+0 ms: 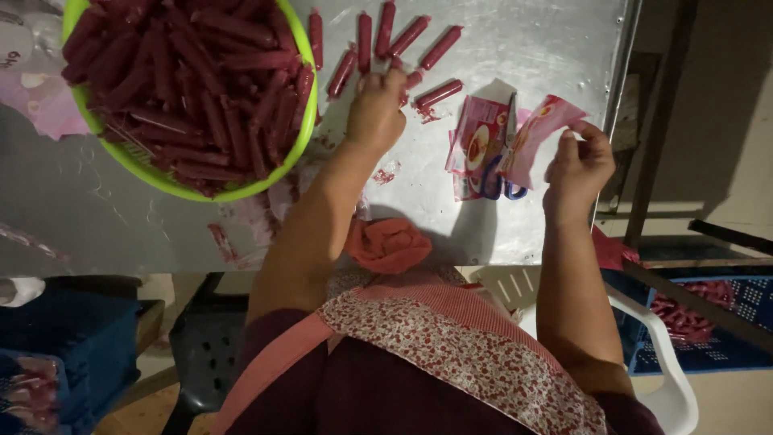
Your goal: The person picks up hot dogs from a basket and places them into plastic pouches, then sets the filled pouches on a table.
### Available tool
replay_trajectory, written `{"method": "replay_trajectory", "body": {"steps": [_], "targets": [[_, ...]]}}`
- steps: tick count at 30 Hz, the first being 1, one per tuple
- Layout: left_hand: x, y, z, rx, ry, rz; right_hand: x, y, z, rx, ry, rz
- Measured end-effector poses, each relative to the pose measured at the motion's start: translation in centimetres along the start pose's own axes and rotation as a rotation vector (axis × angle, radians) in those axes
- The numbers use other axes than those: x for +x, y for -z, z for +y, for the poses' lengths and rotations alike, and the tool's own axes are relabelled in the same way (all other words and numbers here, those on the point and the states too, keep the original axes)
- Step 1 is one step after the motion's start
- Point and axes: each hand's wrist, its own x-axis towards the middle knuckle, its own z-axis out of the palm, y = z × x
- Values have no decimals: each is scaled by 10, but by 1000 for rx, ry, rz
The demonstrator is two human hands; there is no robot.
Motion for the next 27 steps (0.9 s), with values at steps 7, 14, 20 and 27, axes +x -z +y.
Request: {"method": "replay_trajectory", "body": {"steps": [7, 14, 20, 27], "targets": [[-61, 106, 73, -987, 636, -188, 4, -52, 37, -274, 408, -184], [-116, 87, 92, -1804, 403, -320, -24, -107, 25, -651, 769, -330], [-112, 66, 64, -1703, 614, -402, -39, -105, 6, -428, 569, -477], [-113, 109, 82, -1598, 712, -354, -42, -104, -6, -392, 527, -540]]}}
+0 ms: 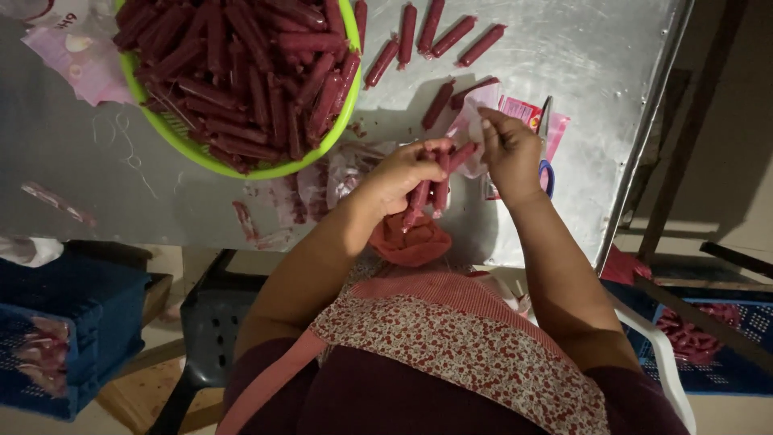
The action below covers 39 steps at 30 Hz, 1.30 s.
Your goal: The person picks up hot dogs from a basket and places them into plastic pouches, then sets the filled pouches on a table.
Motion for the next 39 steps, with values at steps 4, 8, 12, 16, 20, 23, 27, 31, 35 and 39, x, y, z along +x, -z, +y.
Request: {"method": "replay_trajectory", "body": {"steps": [4, 8, 12, 16, 20, 23, 27, 31, 35, 39], "targets": [[36, 22, -25, -53, 48, -35, -8, -10, -10, -40, -34, -62], [38, 23, -15, -85, 192, -75, -15, -20, -7, 85, -88, -69], [37, 26, -8, -229, 312, -107, -19, -24, 4, 204, -141, -71], [31, 23, -11, -153, 269, -148, -23, -26, 11, 298, -213, -39], [46, 31, -34, 527, -31, -46, -27, -32, 16, 276, -249, -69], [50, 33, -46, 1289, -441, 187, -23, -23, -11, 280, -251, -75], [49, 26, -48, 1416, -758, 290, -20, -10, -48, 359, -254, -103], [44, 25, -38, 1115, -717, 120, -11, 11, -51, 471, -207, -206], [-4, -10, 26, 848, -345, 29, 16, 53, -35, 494, -243, -270], [3, -1, 50, 710, -274, -138, 17, 41, -66, 1088, -259, -498]]}}
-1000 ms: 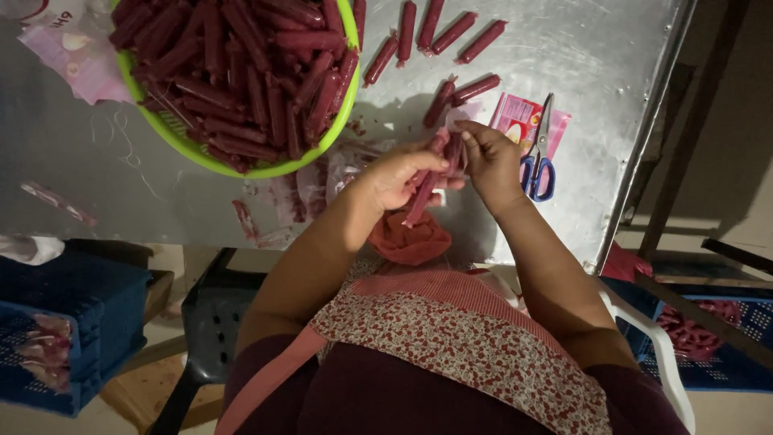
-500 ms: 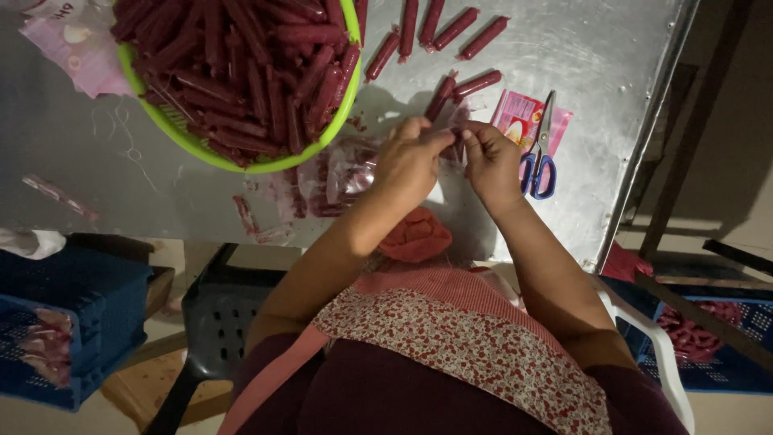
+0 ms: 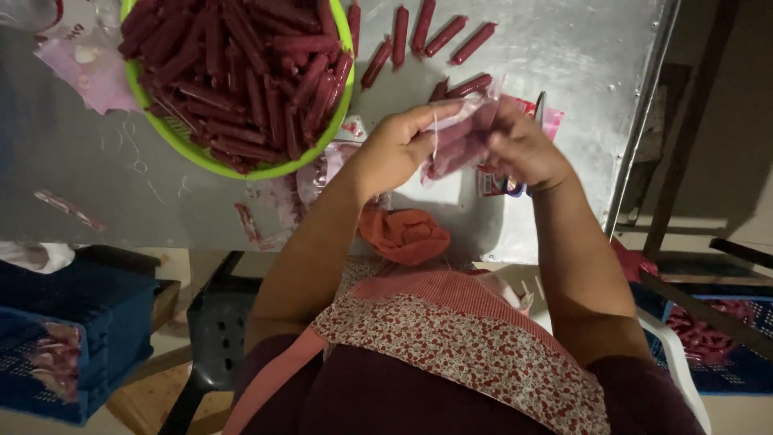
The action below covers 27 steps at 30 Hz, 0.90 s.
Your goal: The person picks up hot dogs from a basket and places them into plastic pouches, then sets the filled pouches on a table.
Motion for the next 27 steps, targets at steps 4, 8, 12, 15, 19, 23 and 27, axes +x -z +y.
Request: {"method": "replay_trajectory", "body": {"steps": [4, 8, 12, 15, 19, 23, 27], "targets": [[-2, 15, -6, -54, -160, -114, 7, -3, 16, 173, 48, -48], [-17, 17, 1, -54, -319, -241, 6, 10, 60, 242, 88, 153], [-15, 16, 1, 123, -314, -210, 3, 45, 104, 238, 32, 317], [-23, 7, 7, 293, -153, -98, -6, 75, 136, 321, -90, 302], [-16, 17, -20, 143, -63, -90, -15, 59, 104, 447, -230, 87], [-16, 14, -39, -84, -221, -29, -10, 45, 101, 501, -122, 170], [-15, 2, -59, -328, -236, 32, -3, 25, 94, 586, -107, 347]]}}
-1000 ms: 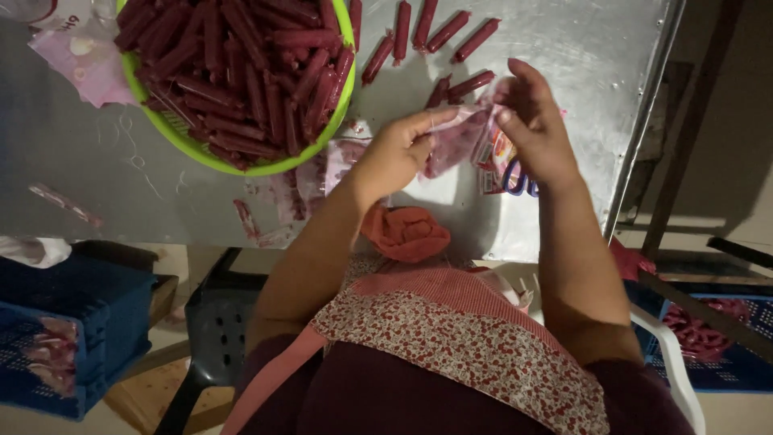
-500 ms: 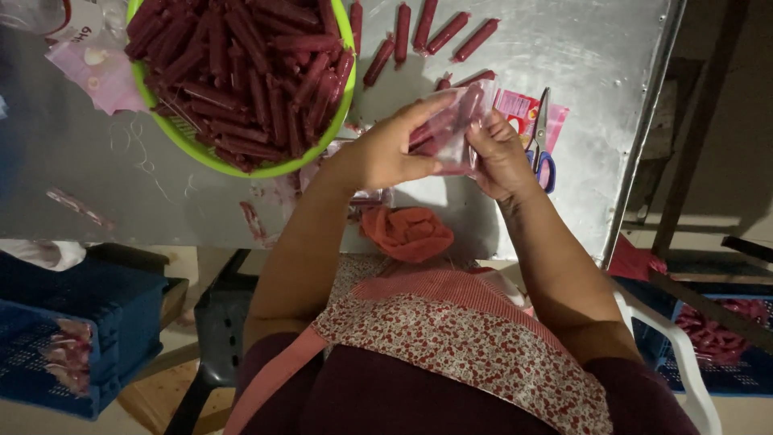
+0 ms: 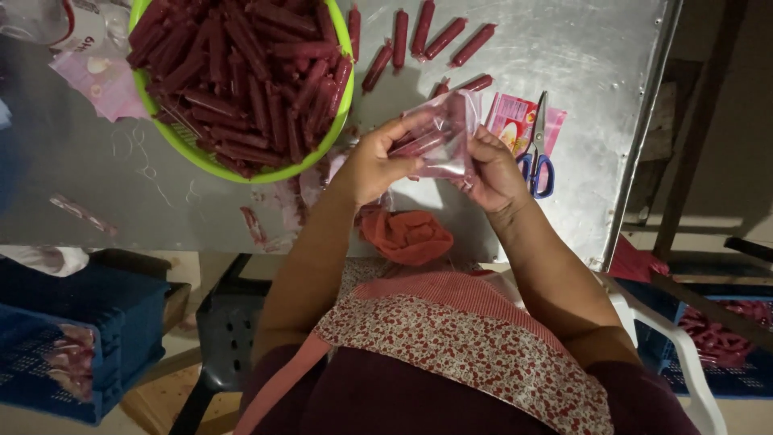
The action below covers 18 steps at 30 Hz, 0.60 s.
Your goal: The person picks up hot dogs from a basket and places them into plastic pouches, then sets the filled pouches on a table.
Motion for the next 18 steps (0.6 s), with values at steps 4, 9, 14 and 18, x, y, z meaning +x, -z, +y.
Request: {"method": "replay_trajectory", "body": {"steps": [4, 9, 14, 18], "targets": [[-5, -10, 15, 137, -68, -67, -7, -18, 0, 13, -19, 111], [3, -33, 23, 627, -102, 49, -12, -2, 8, -26, 6, 26], [-3, -36, 11, 592, -118, 169, -14, -20, -11, -255, 79, -4], [-7, -31, 5, 449, -130, 170, -10, -26, -18, -404, 148, 28]]}}
